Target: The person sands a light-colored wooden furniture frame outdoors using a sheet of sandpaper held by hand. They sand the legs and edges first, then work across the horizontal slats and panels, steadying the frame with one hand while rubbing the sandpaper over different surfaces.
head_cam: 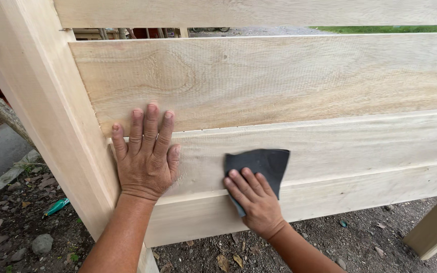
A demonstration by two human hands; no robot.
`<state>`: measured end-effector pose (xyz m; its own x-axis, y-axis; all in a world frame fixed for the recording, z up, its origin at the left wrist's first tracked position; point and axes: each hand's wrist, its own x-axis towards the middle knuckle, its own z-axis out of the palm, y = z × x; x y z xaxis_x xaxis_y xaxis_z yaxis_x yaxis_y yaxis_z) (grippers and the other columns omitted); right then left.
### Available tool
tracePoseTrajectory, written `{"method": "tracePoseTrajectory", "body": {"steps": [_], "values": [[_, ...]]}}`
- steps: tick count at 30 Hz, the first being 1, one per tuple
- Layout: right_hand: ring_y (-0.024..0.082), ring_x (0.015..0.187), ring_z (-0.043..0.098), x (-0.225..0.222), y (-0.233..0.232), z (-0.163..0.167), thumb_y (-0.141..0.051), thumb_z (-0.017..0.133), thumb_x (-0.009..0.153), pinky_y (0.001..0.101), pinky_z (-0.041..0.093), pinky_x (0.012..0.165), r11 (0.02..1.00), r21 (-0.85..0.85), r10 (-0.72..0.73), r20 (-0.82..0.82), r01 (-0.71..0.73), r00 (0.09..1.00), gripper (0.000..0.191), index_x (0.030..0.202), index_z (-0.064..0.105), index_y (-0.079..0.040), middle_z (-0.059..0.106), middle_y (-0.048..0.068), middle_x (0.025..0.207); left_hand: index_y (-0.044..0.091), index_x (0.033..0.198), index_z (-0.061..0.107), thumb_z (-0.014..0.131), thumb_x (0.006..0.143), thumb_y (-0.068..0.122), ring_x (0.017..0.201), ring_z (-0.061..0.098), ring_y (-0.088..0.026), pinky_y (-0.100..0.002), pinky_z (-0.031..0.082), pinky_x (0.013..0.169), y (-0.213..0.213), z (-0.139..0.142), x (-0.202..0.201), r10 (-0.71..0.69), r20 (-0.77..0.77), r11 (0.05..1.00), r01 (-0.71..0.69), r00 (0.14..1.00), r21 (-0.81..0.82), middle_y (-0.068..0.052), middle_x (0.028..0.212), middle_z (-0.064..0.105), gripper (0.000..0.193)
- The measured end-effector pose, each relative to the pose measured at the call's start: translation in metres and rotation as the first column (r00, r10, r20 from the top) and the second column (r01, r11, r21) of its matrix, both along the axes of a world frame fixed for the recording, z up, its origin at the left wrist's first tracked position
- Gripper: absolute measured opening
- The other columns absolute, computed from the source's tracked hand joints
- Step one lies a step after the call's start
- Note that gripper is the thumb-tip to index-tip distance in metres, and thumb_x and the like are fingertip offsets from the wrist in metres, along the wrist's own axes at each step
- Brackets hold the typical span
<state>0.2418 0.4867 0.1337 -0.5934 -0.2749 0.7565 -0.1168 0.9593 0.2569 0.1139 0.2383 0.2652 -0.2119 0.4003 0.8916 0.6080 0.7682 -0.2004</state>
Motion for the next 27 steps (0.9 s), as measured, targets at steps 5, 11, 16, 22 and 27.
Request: {"method": "tracePoseTrajectory", "body": {"steps": [5,11,16,22,27], "values": [[0.027,0.160,0.006,0.017,0.039,-0.037,-0.013,0.046,0.103,0.0464,0.001,0.130,0.951,-0.306,-0.110,-0.180,0.051,0.977,0.061,0.162,0.028,-0.011,0.018,0.011,0.171,0.025,0.169,0.026,0.031,0.114,0.046,0.161,0.010,-0.028,-0.060,-0.003,0.126,-0.005,-0.009,-0.008,0.078,-0.012,0.997,-0.078,0.997,-0.012,-0.007,0.175,0.016,0.059],[0.027,0.158,0.008,-0.038,-0.063,-0.069,-0.010,0.056,0.090,0.0473,0.000,0.126,0.981,-0.152,0.115,-0.039,-0.120,0.993,0.076,0.162,0.031,-0.012,0.021,0.010,0.170,0.025,0.168,0.026,0.032,0.114,0.044,0.161,0.012,-0.029,-0.060,-0.004,0.127,-0.007,-0.007,-0.006,0.036,-0.003,0.999,-0.036,0.999,-0.002,-0.007,0.174,0.017,0.058],[0.017,0.158,0.019,-0.037,-0.058,-0.060,-0.016,0.057,0.089,0.0401,0.006,0.128,0.968,0.199,0.125,0.154,-0.154,0.980,0.077,0.162,0.035,-0.023,0.030,-0.004,0.169,0.026,0.168,0.027,0.032,0.114,0.042,0.161,0.012,-0.027,-0.059,-0.003,0.126,-0.012,-0.008,-0.007,0.053,0.025,0.999,-0.052,0.998,-0.012,-0.005,0.174,0.019,0.057],[0.019,0.156,0.016,0.009,0.025,-0.073,-0.049,0.052,0.093,0.0431,0.008,0.126,0.971,0.122,0.190,0.133,-0.206,0.973,0.076,0.161,0.031,-0.022,0.026,-0.002,0.168,0.025,0.169,0.028,0.030,0.115,0.042,0.160,0.011,-0.029,-0.058,-0.003,0.127,-0.011,-0.022,-0.008,0.097,0.008,0.994,-0.097,0.995,0.043,-0.006,0.174,0.019,0.056],[0.018,0.155,0.021,-0.026,-0.044,-0.090,-0.029,0.053,0.095,0.0420,0.012,0.124,0.955,0.142,0.204,0.328,-0.262,0.922,0.067,0.160,0.038,-0.021,0.028,-0.001,0.168,0.021,0.168,0.026,0.029,0.114,0.044,0.160,0.010,-0.032,-0.058,-0.001,0.128,-0.011,-0.038,-0.011,0.078,0.059,0.995,-0.082,0.995,0.065,-0.009,0.174,0.019,0.059]]}}
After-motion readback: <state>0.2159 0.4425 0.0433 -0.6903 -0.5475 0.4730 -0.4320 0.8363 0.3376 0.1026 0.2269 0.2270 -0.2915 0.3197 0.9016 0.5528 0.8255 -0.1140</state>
